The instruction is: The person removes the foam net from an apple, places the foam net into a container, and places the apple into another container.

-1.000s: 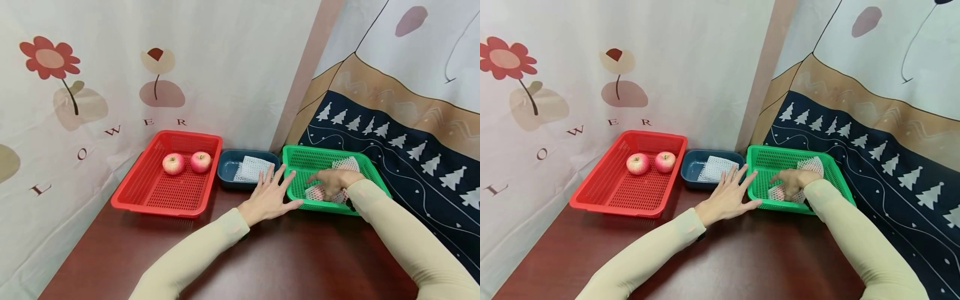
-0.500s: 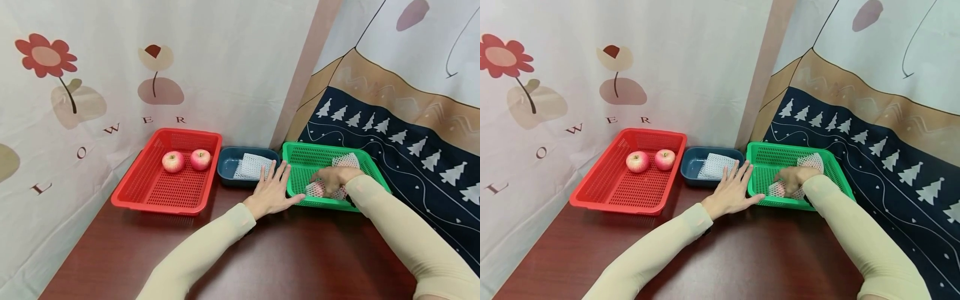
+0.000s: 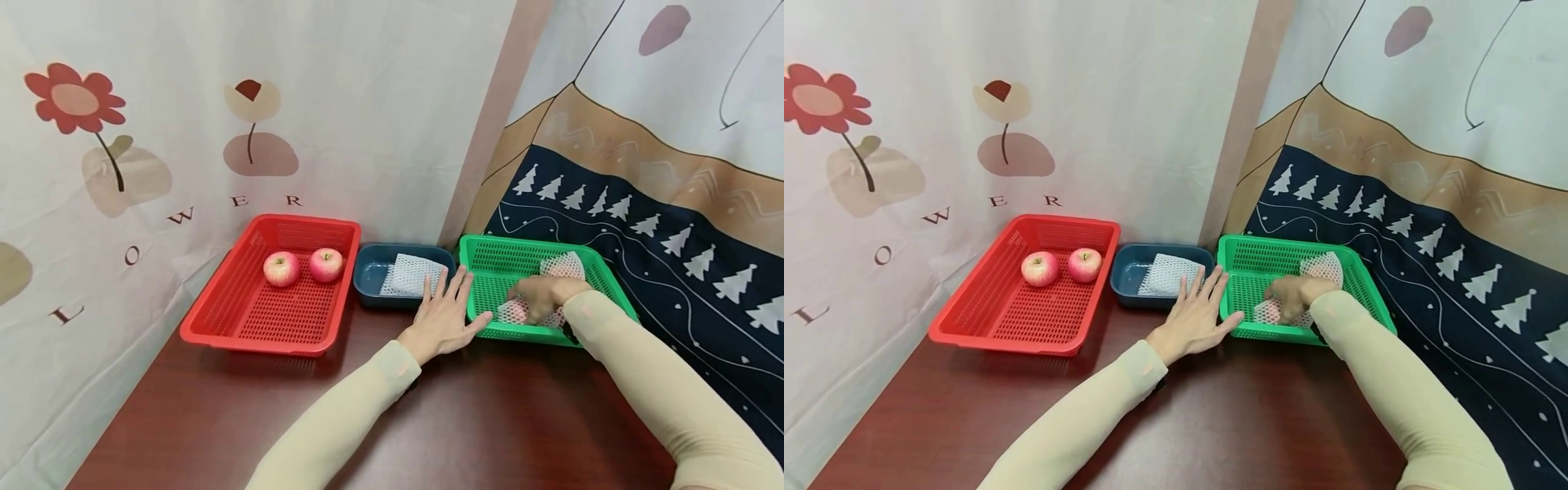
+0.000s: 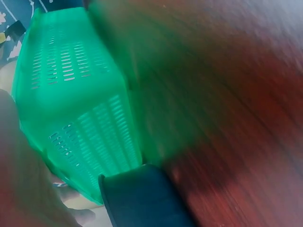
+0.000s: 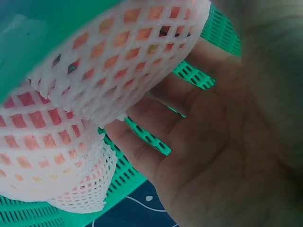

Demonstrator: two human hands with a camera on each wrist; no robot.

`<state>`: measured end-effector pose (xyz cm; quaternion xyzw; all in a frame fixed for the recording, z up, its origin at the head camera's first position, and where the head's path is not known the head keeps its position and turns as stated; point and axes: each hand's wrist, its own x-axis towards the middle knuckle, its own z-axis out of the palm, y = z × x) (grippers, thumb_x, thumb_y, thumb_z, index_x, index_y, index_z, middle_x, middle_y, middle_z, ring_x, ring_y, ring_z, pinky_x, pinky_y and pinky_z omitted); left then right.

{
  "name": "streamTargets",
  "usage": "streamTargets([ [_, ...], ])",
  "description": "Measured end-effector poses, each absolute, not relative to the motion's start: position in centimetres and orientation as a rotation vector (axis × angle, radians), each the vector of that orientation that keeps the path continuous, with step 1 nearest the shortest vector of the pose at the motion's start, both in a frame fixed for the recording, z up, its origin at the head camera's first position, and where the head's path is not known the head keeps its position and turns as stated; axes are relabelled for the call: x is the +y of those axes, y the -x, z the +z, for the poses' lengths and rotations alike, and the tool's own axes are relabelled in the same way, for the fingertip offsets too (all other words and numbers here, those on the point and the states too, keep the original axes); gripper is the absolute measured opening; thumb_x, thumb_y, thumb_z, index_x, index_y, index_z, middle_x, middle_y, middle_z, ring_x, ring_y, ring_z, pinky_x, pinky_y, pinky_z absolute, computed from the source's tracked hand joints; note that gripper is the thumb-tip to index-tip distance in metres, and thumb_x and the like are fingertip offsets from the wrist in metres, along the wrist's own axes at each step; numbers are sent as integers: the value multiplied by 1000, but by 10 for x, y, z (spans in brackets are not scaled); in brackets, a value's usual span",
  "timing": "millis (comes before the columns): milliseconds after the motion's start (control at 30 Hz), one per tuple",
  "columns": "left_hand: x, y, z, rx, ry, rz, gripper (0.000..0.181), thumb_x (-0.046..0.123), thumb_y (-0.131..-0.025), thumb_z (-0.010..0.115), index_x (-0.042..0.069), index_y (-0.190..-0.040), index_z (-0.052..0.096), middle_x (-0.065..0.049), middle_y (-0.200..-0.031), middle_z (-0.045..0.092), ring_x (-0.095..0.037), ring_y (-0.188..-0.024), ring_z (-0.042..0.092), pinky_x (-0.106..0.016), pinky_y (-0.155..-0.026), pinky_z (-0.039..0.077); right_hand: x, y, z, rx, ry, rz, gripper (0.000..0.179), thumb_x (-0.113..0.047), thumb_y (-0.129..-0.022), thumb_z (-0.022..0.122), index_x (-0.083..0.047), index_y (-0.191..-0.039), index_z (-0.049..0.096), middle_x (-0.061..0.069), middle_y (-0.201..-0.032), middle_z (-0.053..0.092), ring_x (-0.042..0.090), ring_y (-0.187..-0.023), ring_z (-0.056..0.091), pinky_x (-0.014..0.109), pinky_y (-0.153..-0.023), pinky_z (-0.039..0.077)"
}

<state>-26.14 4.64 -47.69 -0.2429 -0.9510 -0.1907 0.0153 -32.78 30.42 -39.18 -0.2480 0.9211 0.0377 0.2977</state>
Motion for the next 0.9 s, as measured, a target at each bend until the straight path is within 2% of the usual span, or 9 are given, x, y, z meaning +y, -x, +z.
streamTargets([
  [267, 49, 260, -478, -2973, 739, -591, 94, 77, -117, 33, 22, -190, 9, -1, -200, 6, -41, -186, 5, -68, -150, 7, 304, 324, -393, 2461, 636, 86, 69, -13, -96, 91, -3, -160, 67, 27, -162, 67, 46, -149, 63, 70, -125, 53],
  [367, 49, 261, -479, -2979, 731, -598, 94, 78, -117, 33, 23, -190, 9, -1, -200, 6, -41, -186, 5, -67, -150, 7, 303, 324, -392, 2464, 626, 87, 70, -13, -96, 90, -3, -161, 66, 27, -163, 66, 45, -150, 62, 71, -127, 52],
  [600, 48, 261, -478, -2982, 734, -601, 95, 78, -117, 34, 22, -190, 9, -2, -200, 7, -41, -186, 6, -68, -149, 8, 303, 326, -392, 2455, 627, 90, 71, -9, -96, 89, -3, -163, 64, 26, -163, 66, 38, -141, 64, 68, -124, 55],
  [900, 49, 261, -478, -2986, 732, -582, 95, 78, -117, 33, 22, -190, 8, -3, -200, 7, -42, -186, 5, -68, -149, 8, 303, 325, -391, 2447, 620, 76, 70, -8, -97, 88, -4, -163, 64, 25, -162, 66, 35, -136, 64, 68, -124, 55],
])
